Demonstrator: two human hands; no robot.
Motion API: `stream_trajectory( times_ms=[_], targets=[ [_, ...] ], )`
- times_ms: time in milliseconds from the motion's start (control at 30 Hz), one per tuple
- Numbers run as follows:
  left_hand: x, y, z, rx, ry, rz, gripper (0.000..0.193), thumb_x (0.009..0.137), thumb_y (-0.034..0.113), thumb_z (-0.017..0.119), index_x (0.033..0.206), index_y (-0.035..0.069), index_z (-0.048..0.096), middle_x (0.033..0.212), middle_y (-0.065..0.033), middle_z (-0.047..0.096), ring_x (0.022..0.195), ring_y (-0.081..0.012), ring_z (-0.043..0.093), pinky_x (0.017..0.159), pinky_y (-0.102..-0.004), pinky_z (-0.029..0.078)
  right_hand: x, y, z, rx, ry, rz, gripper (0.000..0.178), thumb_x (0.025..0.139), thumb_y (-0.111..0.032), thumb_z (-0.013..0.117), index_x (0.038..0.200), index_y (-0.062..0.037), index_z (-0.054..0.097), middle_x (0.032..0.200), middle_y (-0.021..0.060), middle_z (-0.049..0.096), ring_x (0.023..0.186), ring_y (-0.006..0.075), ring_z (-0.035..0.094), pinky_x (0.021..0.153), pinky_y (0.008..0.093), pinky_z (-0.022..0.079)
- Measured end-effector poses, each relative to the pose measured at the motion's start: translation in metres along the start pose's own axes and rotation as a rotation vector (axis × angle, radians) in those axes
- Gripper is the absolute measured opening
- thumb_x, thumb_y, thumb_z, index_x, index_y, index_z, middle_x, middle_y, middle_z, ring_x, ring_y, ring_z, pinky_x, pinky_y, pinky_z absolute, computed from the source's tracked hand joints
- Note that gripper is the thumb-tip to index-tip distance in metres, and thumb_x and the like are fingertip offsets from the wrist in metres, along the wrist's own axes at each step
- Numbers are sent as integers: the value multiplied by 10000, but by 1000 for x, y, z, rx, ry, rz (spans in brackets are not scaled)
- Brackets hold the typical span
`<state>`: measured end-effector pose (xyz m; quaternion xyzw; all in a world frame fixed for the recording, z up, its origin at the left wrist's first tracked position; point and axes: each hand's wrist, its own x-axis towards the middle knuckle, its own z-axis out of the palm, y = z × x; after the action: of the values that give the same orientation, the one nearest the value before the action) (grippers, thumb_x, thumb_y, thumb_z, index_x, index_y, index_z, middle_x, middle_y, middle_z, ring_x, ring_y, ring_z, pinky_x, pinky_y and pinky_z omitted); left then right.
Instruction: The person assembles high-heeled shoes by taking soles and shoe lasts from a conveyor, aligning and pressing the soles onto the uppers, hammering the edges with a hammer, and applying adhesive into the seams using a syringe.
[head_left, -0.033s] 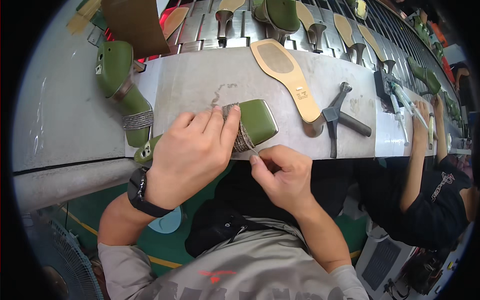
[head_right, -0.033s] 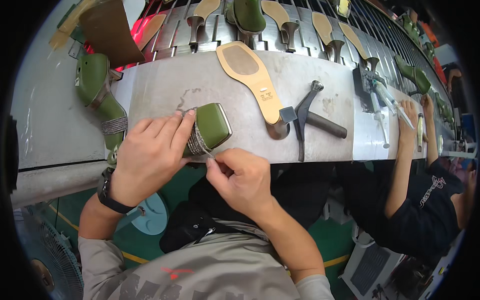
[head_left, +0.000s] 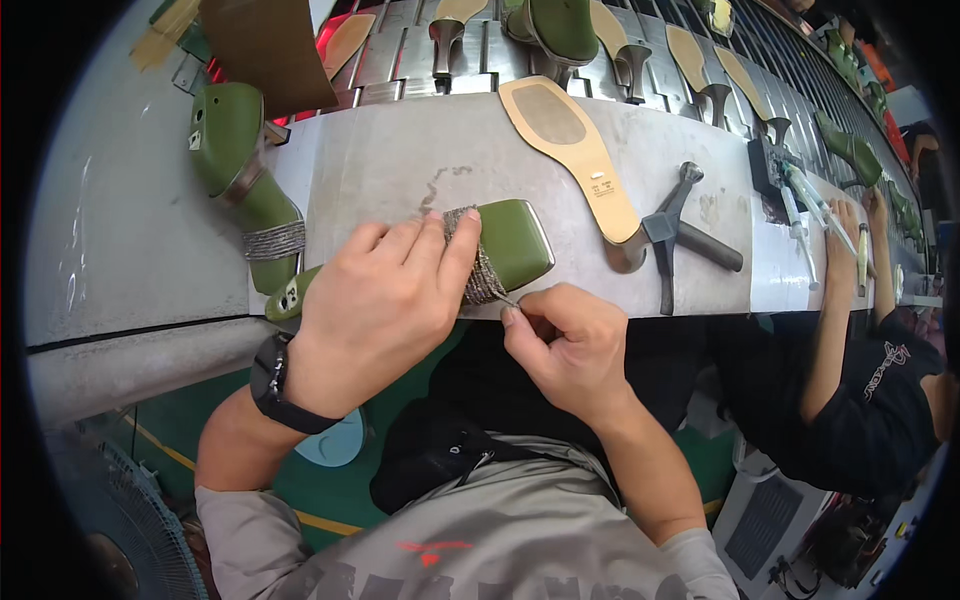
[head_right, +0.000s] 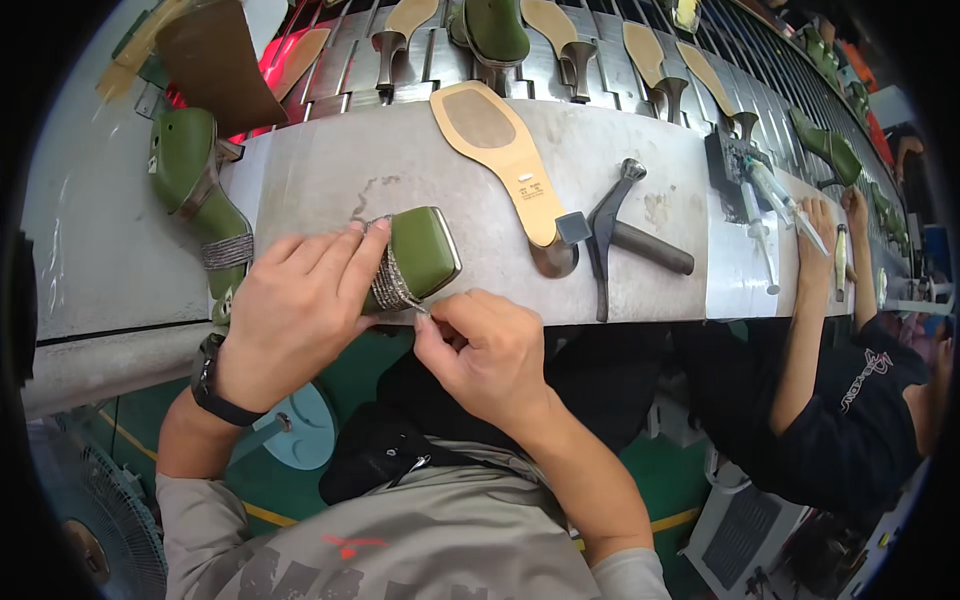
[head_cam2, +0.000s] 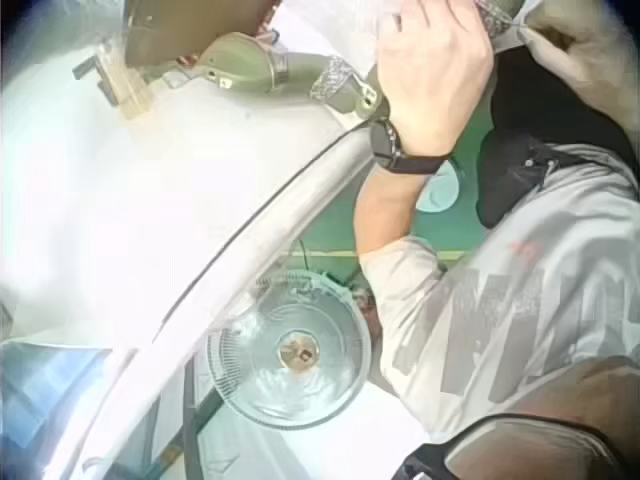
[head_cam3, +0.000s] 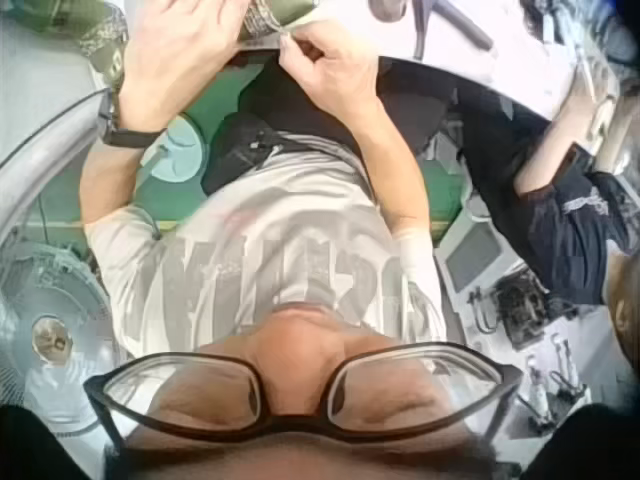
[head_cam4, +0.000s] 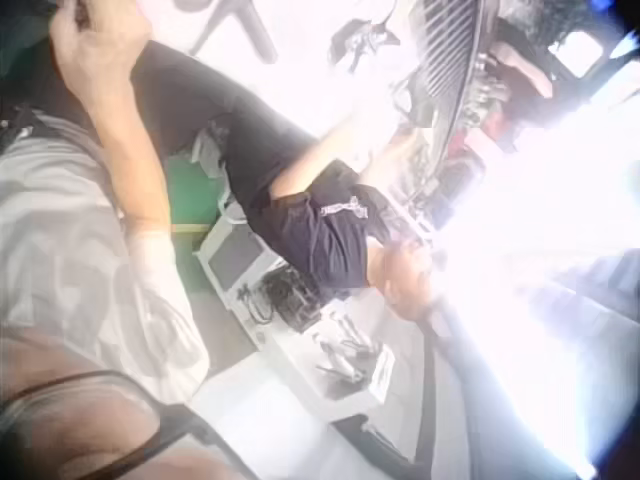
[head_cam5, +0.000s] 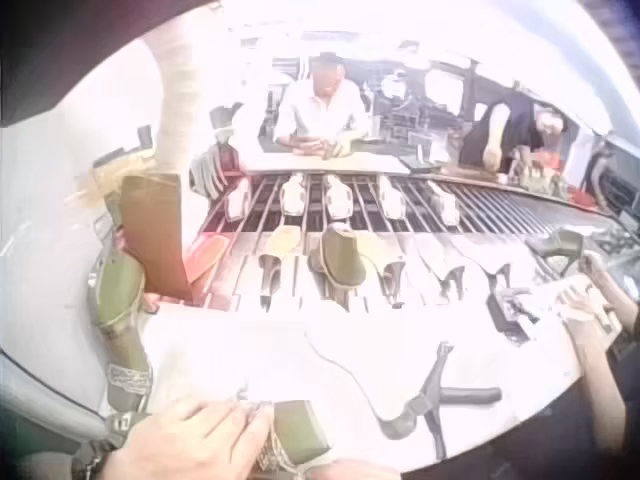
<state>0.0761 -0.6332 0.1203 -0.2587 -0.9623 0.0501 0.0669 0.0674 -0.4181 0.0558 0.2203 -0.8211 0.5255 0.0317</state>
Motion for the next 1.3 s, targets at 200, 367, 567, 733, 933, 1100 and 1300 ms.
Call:
stream_trajectory(
  times_ms=[200,367,567,733,933,1100,1300],
  targets=[
    [1,0,3,12,1,-4,936,624,236,887,1449,-37,539,1236,-169,699,1105,-271,679,964,-400,510,23,-13,-11,-127,28,-217,133,764,-11,812,799,-36,686,672,55,606,517,193,592,479,323,455],
    [0,-4,2,30,-18,-26,959,632,265,885,1485,5,532,1228,-177,698,1072,-286,681,951,-407,513,25,-5,-9,-283,-124,-338,202,721,-64,799,723,-91,599,648,46,540,561,238,587,510,381,463],
    [8,-24,-3,-102,-29,22,868,692,255,857,1483,67,553,1249,-166,704,994,-284,703,868,-406,540,38,-1,-8,-365,-115,-437,232,717,-114,788,702,-110,556,657,34,527,562,238,588,520,386,468],
    [11,-32,13,-159,182,70,843,695,265,850,1429,-18,550,1254,-176,713,962,-292,714,863,-422,552,58,-3,-3,-322,-62,-460,222,730,-111,786,716,-106,565,652,49,519,570,253,602,532,389,487],
    [17,-43,14,-301,129,-6,875,685,202,812,1464,-45,501,1141,-183,718,913,-340,700,842,-439,552,61,8,3,-33,-96,-157,106,820,-73,781,834,-57,677,707,56,628,605,218,642,573,334,520],
    [23,-54,19,-350,129,-10,902,669,195,820,1482,-33,502,1057,-185,721,862,-356,686,822,-435,547,55,7,11,620,-109,384,151,901,-86,774,1010,3,721,834,32,698,717,83,628,659,255,523],
    [26,-53,17,-351,147,-17,921,666,188,818,1505,-19,501,1052,-191,726,830,-361,677,785,-438,539,64,0,16,733,-107,349,182,920,-87,769,1044,26,700,887,16,702,781,54,623,702,228,520]
  ],
)
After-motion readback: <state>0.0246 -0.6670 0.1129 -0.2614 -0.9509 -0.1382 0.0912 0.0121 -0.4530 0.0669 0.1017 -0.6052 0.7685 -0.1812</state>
